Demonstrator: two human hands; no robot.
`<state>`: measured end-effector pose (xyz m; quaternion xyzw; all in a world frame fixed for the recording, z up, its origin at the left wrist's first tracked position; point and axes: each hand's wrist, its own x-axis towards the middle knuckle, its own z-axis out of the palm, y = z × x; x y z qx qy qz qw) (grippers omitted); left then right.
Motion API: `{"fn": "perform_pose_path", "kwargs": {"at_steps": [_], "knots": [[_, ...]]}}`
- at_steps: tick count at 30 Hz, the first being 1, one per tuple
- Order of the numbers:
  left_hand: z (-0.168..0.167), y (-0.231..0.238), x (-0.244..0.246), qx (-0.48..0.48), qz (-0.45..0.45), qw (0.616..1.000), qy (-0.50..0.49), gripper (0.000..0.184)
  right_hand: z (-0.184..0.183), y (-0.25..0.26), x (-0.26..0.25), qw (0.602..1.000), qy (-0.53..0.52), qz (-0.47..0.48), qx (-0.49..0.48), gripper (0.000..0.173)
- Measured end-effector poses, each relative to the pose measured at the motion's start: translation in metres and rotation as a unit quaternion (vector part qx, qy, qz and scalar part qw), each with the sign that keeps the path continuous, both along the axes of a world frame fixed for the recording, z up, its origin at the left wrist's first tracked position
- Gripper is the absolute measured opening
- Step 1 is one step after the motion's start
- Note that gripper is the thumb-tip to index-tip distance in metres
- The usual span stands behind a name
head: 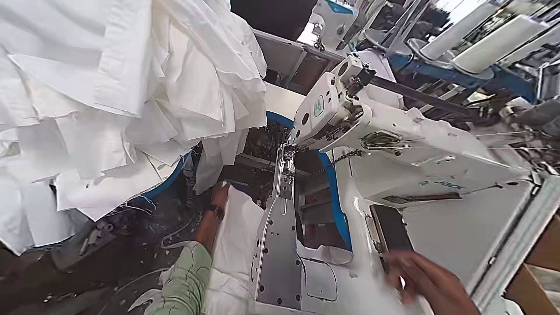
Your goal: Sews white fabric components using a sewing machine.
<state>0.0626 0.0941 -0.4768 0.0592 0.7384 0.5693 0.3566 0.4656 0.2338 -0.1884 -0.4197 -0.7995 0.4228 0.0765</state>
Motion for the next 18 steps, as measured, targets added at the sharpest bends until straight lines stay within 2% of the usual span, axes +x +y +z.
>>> {"fn": "perform_pose_path", "kwargs": {"at_steps": [2, 3, 4, 6, 7, 8, 9, 10, 11, 13, 15, 16, 17, 18], "knots": [[0.102, 0.030, 0.001, 0.179, 0.023, 0.983, 0.015, 0.028, -0.040, 0.042, -0.130, 0.995, -0.016, 0.085, -0.045, 0.035], [0.152, 0.031, 0.007, 0.274, 0.048, 0.960, 0.029, 0.019, -0.064, 0.051, -0.181, 0.991, -0.047, 0.107, -0.064, 0.036], [0.193, 0.017, 0.015, 0.358, 0.060, 0.930, 0.063, 0.022, -0.082, 0.045, -0.212, 0.988, -0.067, 0.113, -0.086, 0.037], [0.238, -0.028, 0.021, 0.426, 0.093, 0.874, 0.215, 0.030, -0.094, 0.007, -0.221, 0.987, -0.073, 0.057, -0.134, 0.038], [0.242, -0.047, 0.014, 0.402, 0.133, 0.857, 0.293, 0.029, -0.097, -0.002, -0.222, 0.989, -0.053, 0.032, -0.133, 0.037], [0.236, -0.061, 0.005, 0.333, 0.188, 0.853, 0.354, 0.025, -0.094, -0.003, -0.227, 0.991, -0.034, 0.021, -0.129, 0.037], [0.219, -0.070, 0.001, 0.215, 0.233, 0.863, 0.394, 0.018, -0.091, 0.005, -0.234, 0.993, -0.027, 0.015, -0.110, 0.038], [0.197, -0.079, 0.005, 0.079, 0.243, 0.880, 0.401, 0.022, -0.091, 0.016, -0.241, 0.995, -0.028, 0.008, -0.090, 0.039], [0.178, -0.088, 0.018, -0.023, 0.216, 0.901, 0.376, 0.031, -0.096, 0.032, -0.246, 0.996, -0.056, 0.022, -0.068, 0.039], [0.161, -0.097, 0.043, -0.143, 0.133, 0.935, 0.295, 0.039, -0.099, 0.068, -0.242, 0.978, -0.155, 0.139, 0.031, 0.039], [0.145, -0.102, 0.066, -0.242, -0.029, 0.953, 0.182, 0.038, -0.087, 0.068, -0.200, 0.909, -0.337, 0.239, 0.059, 0.043], [0.138, -0.104, 0.063, -0.280, -0.131, 0.944, 0.119, 0.039, -0.082, 0.056, -0.182, 0.877, -0.414, 0.241, 0.041, 0.044], [0.133, -0.101, 0.054, -0.294, -0.216, 0.928, 0.082, 0.039, -0.075, 0.045, -0.167, 0.867, -0.441, 0.230, 0.032, 0.041], [0.135, -0.094, 0.042, -0.282, -0.264, 0.919, 0.083, 0.039, -0.066, 0.035, -0.160, 0.886, -0.412, 0.207, 0.042, 0.036]]}}
